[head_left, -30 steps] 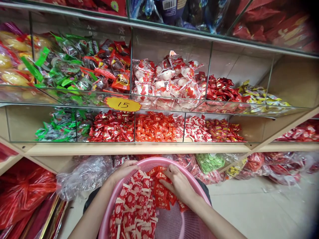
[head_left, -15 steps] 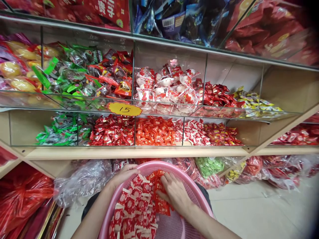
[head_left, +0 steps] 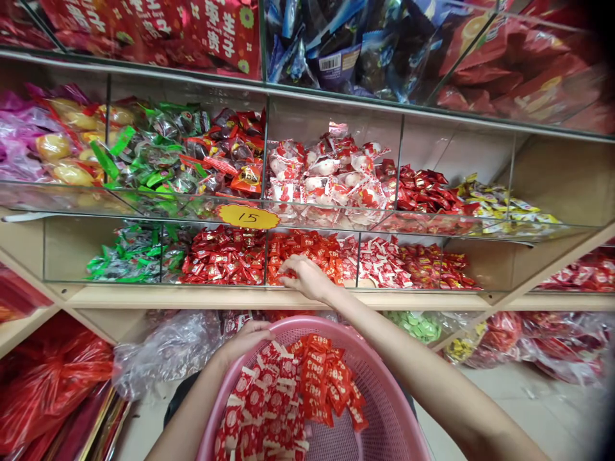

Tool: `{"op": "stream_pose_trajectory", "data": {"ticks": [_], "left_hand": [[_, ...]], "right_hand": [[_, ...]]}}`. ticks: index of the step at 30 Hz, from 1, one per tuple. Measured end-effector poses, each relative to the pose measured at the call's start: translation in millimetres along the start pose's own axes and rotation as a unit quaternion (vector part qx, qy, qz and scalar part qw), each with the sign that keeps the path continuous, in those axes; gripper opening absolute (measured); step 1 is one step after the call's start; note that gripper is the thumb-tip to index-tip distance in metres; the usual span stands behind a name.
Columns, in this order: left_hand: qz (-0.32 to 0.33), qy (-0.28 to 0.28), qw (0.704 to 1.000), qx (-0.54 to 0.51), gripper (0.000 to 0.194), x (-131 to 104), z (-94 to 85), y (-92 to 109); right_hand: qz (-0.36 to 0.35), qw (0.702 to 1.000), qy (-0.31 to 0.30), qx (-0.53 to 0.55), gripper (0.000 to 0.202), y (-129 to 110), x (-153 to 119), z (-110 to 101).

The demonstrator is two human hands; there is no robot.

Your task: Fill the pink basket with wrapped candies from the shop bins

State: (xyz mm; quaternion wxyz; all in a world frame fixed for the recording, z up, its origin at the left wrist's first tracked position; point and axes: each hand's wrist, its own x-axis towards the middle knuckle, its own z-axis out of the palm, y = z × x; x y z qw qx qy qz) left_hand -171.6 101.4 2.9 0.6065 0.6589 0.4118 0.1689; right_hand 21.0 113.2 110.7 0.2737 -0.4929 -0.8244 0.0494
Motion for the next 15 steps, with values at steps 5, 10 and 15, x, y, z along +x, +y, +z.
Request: {"op": "stream_pose_trajectory", "data": {"ticks": [5,10,15], "left_hand": [[0.0,-0.01,1.0,0.003,0.024,0.9,-1.6,-0.7],[0.017,0.0,1.0,0.015,0.023,0.2,-2.0,-1.1],[0.013,-0.006,1.0,0.023,0.028,0.8,-2.8,-1.8]], "right_hand": [[0.002,0.994,-0.077,0.076,0.01,12.2,20.7,22.0],[0.059,0.992,-0.014,0.109,0.013,18.5,17.6,2.5],[0.149,0.986,0.02,-0.066,0.013,25.3,7.7,-39.7]]}}
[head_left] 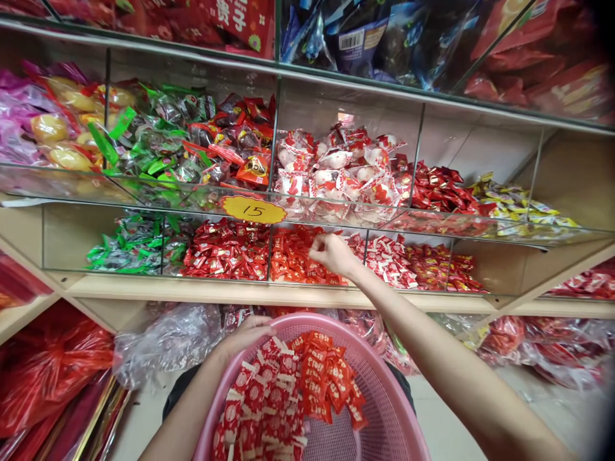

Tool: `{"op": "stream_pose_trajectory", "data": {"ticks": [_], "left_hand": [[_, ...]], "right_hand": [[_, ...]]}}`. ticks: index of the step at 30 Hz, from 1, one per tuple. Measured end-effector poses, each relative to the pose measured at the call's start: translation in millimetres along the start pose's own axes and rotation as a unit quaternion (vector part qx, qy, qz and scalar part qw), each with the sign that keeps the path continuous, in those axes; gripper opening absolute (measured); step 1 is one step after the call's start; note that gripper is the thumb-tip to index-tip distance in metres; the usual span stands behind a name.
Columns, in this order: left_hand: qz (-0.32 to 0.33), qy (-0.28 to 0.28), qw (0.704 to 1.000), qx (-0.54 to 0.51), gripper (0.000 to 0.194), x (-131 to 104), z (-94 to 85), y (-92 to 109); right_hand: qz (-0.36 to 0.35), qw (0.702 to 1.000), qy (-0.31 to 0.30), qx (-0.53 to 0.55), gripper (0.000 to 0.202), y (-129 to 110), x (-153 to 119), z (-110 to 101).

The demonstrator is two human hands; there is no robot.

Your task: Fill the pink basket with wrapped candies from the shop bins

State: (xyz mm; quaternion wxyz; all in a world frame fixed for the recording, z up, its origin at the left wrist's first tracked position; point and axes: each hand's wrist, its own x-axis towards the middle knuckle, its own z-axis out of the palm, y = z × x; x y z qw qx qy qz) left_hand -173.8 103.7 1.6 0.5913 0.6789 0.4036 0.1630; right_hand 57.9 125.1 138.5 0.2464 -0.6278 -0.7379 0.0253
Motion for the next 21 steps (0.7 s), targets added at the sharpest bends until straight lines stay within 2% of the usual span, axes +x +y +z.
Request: {"op": "stream_pose_trajectory", "data": {"ticks": [3,5,9,15,18,21], "left_hand": [[-0.004,0.009,1.0,0.015,0.031,1.2,0.8,0.1],[-0.006,0.012,1.0,0.01,0.032,1.7,2.1,0.4],[-0.012,0.014,1.0,0.002,0.032,1.5,3.6,0.5],[-0.006,0.007,1.0,0.001,0.03,0.0,1.9,0.9],[0.004,-0.003,1.0,0.011,0.026,0.0,1.6,2.1],[0.009,-0.011,1.0,0.014,0.023,0.7,1.4,2.3]], "right_hand": [[0.028,0.989,-0.013,-0.147,0.012,1.1,-5.1,-4.8],[0.024,0.983,-0.053,-0.177,0.011,1.9,-7.6,1.6],[0.0,0.985,-0.146,-0.089,0.012,13.2,-6.8,16.6],[0.006,0.975,-0.221,0.036,0.024,31.3,-1.1,17.0],[0.015,0.961,-0.27,0.055,0.031,31.4,1.0,15.5],[0.004,0.953,-0.298,0.046,0.028,31.5,3.5,14.8]]}}
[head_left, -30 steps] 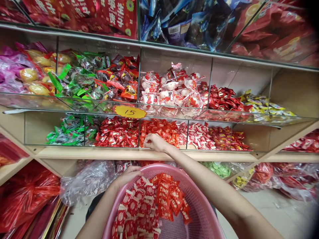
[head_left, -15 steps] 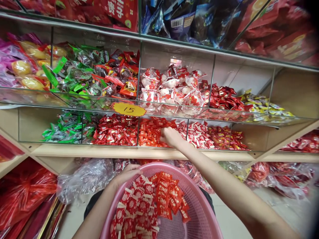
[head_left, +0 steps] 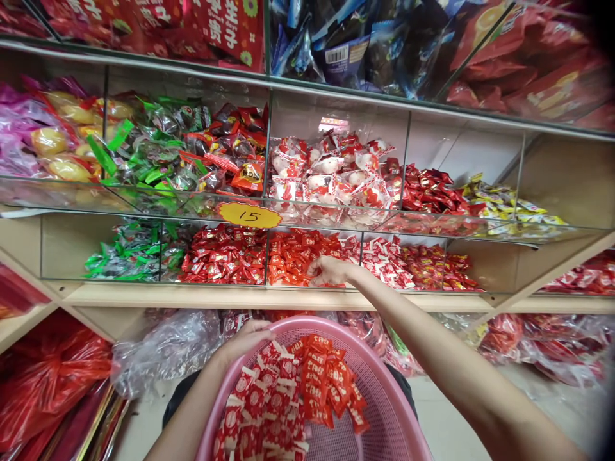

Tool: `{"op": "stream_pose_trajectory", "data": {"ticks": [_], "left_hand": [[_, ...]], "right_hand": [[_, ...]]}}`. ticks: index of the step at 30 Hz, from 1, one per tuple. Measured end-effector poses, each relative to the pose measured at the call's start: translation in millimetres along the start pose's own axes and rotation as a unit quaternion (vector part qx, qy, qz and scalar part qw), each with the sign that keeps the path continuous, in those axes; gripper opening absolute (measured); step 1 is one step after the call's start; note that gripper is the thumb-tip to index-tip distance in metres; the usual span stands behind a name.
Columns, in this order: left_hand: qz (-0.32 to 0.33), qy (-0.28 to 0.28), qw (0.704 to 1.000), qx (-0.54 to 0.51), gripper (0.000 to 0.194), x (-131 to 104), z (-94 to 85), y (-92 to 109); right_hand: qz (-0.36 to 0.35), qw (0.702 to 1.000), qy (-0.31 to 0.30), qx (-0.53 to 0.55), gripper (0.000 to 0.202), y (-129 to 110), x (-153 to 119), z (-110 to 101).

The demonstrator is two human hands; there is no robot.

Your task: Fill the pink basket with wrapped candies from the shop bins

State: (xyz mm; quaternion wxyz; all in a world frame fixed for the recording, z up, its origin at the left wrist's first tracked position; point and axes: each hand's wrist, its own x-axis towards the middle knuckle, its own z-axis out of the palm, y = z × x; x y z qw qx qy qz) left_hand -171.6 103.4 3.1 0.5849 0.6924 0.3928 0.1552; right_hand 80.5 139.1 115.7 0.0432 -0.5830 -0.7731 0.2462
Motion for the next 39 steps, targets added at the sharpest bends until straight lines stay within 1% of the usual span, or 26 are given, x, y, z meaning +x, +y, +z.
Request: {"op": "stream_pose_trajectory", "data": {"ticks": [3,7,10,13,16,20,25,28,30,32,37,39], "left_hand": [[0.0,0.003,1.0,-0.007,0.021,0.7,-0.4,-1.3],[0.001,0.006,1.0,-0.016,0.018,0.3,-0.6,-2.1],[0.002,0.003,1.0,-0.021,0.018,-0.4,0.1,-1.6],[-0.003,0.002,1.0,-0.028,0.02,-0.1,0.7,-2.7],[-0.008,0.006,1.0,-0.029,0.022,1.4,0.5,-5.9],[0.001,-0.001,1.0,-0.031,0.022,2.4,-0.7,-8.2],[-0.011,0.004,0.999,-0.04,0.023,2.1,0.0,-6.6],[-0.016,0.017,0.999,-0.034,0.026,1.9,0.7,-7.1],[-0.012,0.025,0.999,-0.026,0.027,1.9,0.5,-8.0],[-0.006,0.026,0.999,-0.024,0.026,1.8,-0.1,-8.6],[-0.017,0.018,0.999,-0.021,0.029,1.6,-0.4,-6.5],[-0.016,0.023,1.0,-0.015,0.03,1.5,0.1,-5.2]], "right_hand": [[-0.002,1.0,-0.017,0.012,0.025,2.6,1.5,-1.4],[0.009,0.997,-0.035,0.066,0.021,6.0,1.9,-0.4],[0.025,0.993,-0.038,0.105,0.02,5.6,0.8,0.0],[0.049,0.988,-0.063,0.129,0.023,3.5,-0.3,-2.7],[0.063,0.987,-0.093,0.119,0.028,1.4,-0.5,-6.8],[0.065,0.987,-0.112,0.095,0.033,-2.2,0.3,-10.5],[0.113,0.979,-0.16,0.059,0.037,-6.3,5.4,-15.9],[0.123,0.974,-0.184,0.048,0.039,-6.7,9.8,-19.1],[0.119,0.975,-0.182,0.041,0.038,-7.5,10.9,-19.8],[0.109,0.979,-0.166,0.035,0.036,-9.0,10.0,-19.3],[0.06,0.994,-0.086,0.036,0.023,-11.8,5.0,-17.9],[0.046,0.995,-0.069,0.059,0.017,-12.1,4.8,-17.5]]}}
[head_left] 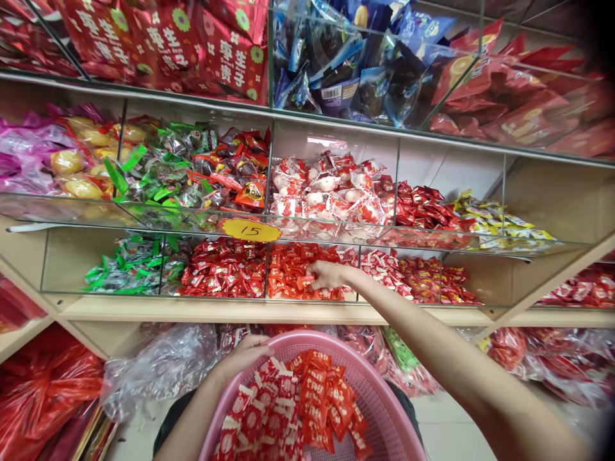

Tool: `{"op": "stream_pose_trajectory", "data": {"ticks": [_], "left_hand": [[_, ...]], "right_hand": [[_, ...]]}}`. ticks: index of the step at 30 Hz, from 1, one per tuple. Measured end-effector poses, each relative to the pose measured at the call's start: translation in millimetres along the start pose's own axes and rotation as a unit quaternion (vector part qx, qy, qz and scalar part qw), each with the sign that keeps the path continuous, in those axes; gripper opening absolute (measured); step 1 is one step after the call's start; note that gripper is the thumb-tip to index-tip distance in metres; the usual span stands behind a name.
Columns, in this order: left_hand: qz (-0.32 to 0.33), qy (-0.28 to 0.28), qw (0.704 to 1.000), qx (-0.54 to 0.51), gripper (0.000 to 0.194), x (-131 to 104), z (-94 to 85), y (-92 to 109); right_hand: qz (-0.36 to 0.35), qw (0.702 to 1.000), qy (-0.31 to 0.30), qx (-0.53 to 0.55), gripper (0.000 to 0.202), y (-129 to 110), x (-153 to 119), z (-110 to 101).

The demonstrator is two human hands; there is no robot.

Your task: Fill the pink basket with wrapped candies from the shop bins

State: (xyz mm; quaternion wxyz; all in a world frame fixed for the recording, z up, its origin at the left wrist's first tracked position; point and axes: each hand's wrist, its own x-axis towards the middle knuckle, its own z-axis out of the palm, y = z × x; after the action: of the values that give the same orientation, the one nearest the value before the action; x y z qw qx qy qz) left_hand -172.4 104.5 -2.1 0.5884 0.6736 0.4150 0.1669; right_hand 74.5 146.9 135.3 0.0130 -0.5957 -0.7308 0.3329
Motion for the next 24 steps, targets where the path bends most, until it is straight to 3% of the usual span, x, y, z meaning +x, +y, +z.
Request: {"op": "stream_pose_trajectory", "data": {"ticks": [7,12,18,24], "left_hand": [[0.007,-0.009,1.0,-0.016,0.025,1.5,0.8,-3.5],[0.015,-0.012,0.999,-0.028,0.019,1.8,0.0,-4.3],[0.015,-0.008,1.0,-0.017,0.018,-1.8,-0.7,2.5],[0.027,-0.021,0.999,-0.007,0.02,0.3,-0.7,-1.4]], "right_hand": [[-0.047,0.984,0.054,0.16,0.012,-7.5,12.5,5.2],[-0.07,0.98,0.089,0.164,0.027,-16.1,26.8,8.5],[-0.132,0.956,0.255,-0.062,0.039,-8.2,16.8,4.1],[-0.069,0.922,0.265,-0.272,0.034,3.9,-4.7,20.3]]}}
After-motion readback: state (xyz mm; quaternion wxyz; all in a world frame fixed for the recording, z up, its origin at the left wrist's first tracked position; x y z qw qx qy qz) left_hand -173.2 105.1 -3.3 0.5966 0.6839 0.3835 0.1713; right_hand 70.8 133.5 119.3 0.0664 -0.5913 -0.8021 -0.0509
